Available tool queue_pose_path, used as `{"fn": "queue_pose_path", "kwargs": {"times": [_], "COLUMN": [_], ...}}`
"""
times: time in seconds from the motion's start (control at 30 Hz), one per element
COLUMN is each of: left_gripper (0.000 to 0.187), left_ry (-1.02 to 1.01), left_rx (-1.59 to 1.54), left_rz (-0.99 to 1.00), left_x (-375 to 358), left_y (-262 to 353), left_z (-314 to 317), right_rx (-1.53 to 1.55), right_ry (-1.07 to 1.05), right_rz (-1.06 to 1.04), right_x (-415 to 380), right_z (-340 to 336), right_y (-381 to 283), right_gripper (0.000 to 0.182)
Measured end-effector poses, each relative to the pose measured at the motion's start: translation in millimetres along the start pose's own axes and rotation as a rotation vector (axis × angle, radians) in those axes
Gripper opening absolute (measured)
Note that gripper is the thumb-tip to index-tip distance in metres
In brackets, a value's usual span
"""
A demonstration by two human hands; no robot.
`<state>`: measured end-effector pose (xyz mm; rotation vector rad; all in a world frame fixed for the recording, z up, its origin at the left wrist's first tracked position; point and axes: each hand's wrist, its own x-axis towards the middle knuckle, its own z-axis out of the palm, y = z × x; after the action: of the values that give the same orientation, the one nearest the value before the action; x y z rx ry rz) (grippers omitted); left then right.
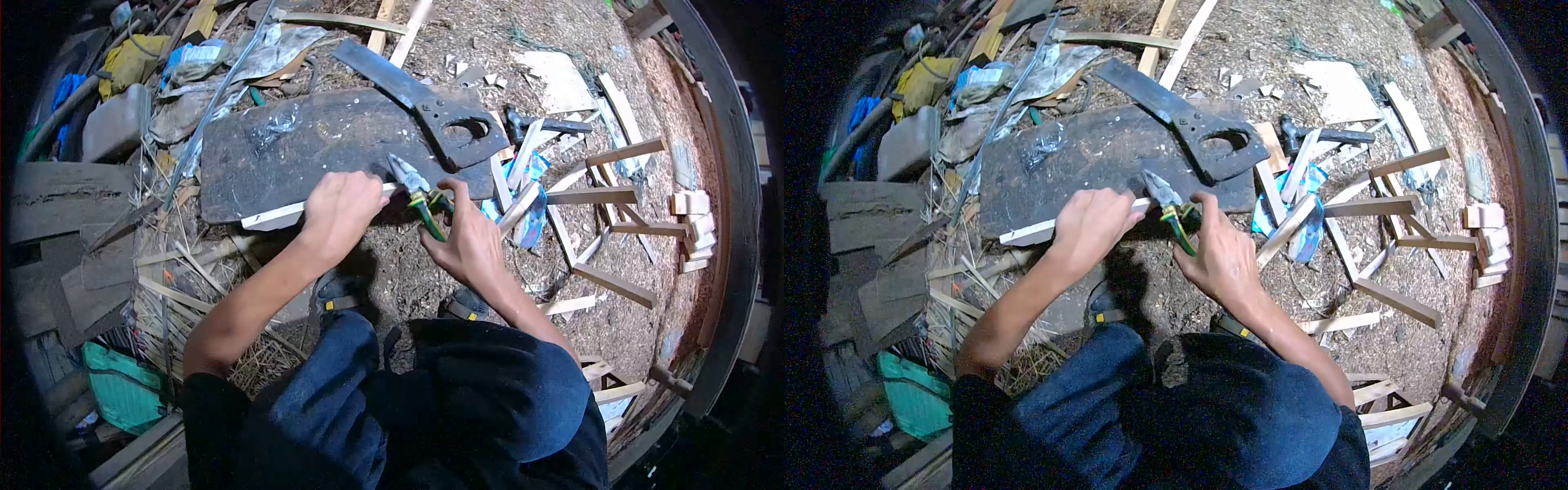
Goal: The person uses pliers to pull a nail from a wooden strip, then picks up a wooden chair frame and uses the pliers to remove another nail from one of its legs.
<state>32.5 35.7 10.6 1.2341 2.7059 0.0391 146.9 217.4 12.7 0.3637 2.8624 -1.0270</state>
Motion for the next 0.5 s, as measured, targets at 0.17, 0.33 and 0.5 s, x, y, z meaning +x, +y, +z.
{"fn": "queue_pose_path", "kwargs": {"times": [0.17, 0.33, 0.5], "left_gripper": [0.025, 0.009, 0.005], "left_ry": [0.013, 0.022, 0.057], "left_rx": [0.024, 0.139, 0.146], "left_rz": [-0.003, 0.004, 0.025], "left_x": [0.0, -3.0, -5.5], "left_y": [7.2, 17.3, 20.8], "left_z": [0.7, -2.8, -0.1], "right_rx": [-0.16, 0.094, -0.086], "right_ry": [-0.06, 0.101, -0.172], "right_rz": [-0.166, -0.177, 0.007], "right_x": [-3.5, 1.8, 4.1], "right_z": [-4.4, -7.5, 16.8], "right_y": [1.8, -9.0, 10.1], "right_gripper": [0.072, 0.066, 0.058]}}
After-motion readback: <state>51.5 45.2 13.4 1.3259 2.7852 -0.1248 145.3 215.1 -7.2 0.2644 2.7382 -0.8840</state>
